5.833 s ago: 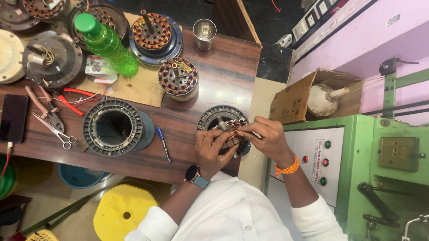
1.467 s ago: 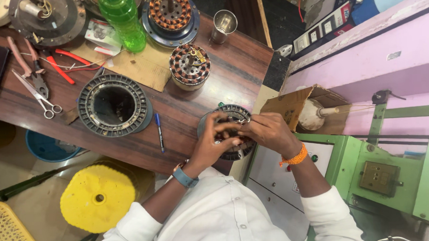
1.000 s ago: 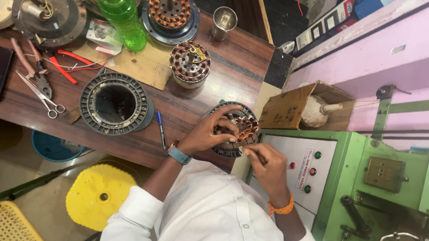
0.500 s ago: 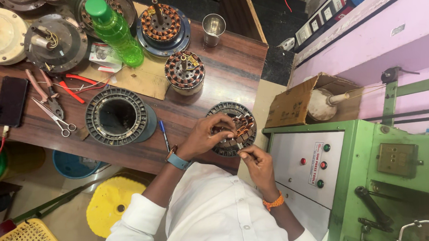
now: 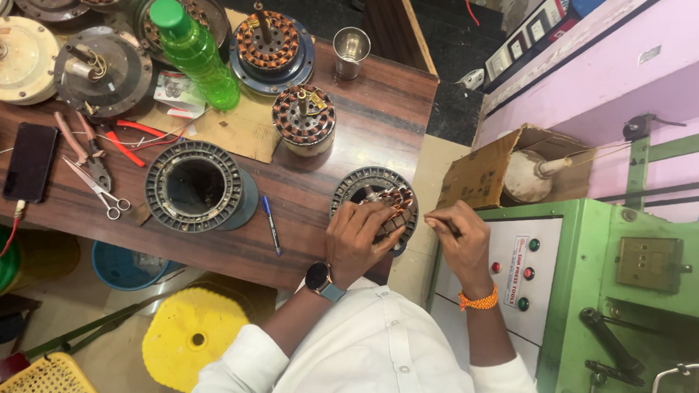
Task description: The person works at a bench fitting copper wire coils into the slots of a motor stator, pressing and positioning the windings by hand and turning the stator to reach different sections. Other motor stators and hand tools sit on the bench around the work area.
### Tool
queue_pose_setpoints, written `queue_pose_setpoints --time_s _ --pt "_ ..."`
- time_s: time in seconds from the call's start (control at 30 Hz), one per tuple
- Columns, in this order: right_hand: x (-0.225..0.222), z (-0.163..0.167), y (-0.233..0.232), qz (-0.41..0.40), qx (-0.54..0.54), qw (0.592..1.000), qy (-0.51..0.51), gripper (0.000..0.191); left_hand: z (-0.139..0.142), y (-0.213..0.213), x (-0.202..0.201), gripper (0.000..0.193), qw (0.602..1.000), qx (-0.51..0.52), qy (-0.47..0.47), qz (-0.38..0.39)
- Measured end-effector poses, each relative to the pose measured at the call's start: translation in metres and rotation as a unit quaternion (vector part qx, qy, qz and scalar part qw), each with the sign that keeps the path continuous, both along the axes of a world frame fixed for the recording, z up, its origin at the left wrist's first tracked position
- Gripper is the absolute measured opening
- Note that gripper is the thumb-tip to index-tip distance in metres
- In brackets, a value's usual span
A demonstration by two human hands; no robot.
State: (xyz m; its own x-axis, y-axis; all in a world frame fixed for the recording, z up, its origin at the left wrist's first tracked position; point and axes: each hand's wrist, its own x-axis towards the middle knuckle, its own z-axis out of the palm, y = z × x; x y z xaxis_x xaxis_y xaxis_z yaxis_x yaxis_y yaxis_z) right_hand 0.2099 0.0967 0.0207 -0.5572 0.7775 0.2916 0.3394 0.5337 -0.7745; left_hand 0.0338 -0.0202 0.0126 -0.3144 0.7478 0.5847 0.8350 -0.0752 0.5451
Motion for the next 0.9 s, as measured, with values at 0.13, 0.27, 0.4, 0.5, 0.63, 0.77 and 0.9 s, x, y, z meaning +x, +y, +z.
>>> queue_pose_setpoints --time_s 0.13,0.27,0.4,0.5,0.63,0.77,0.9 --pt "-0.011 0.018 0.013 0.09 0.097 0.991 0.012 0.012 -0.008 0.003 0.008 0.035 0.999 0.039 -0.003 0.015" --pt "-0.021 0.026 0.023 0.154 0.146 0.977 0.005 0.014 -0.009 0.005 0.013 0.034 0.998 0.048 -0.024 0.023" --pt "-0.029 0.03 0.028 0.197 0.171 0.965 0.012 0.012 -0.008 0.005 0.015 0.032 0.998 0.036 -0.027 0.035" --pt "-0.038 0.031 0.038 0.219 0.211 0.952 -0.016 0.014 -0.006 0.007 0.014 0.032 0.999 0.018 -0.03 0.037" --pt "-0.05 0.033 0.052 0.27 0.223 0.936 -0.042 0.015 -0.006 0.006 0.01 0.036 0.998 -0.013 -0.062 0.017" --pt "-0.066 0.033 0.064 0.323 0.244 0.914 -0.033 0.016 -0.009 0.002 -0.002 0.052 0.957 -0.026 -0.285 -0.043" --pt "-0.083 0.033 0.074 0.346 0.242 0.905 -0.059 0.017 -0.014 0.011 -0.029 0.083 0.814 -0.102 -0.567 -0.074"
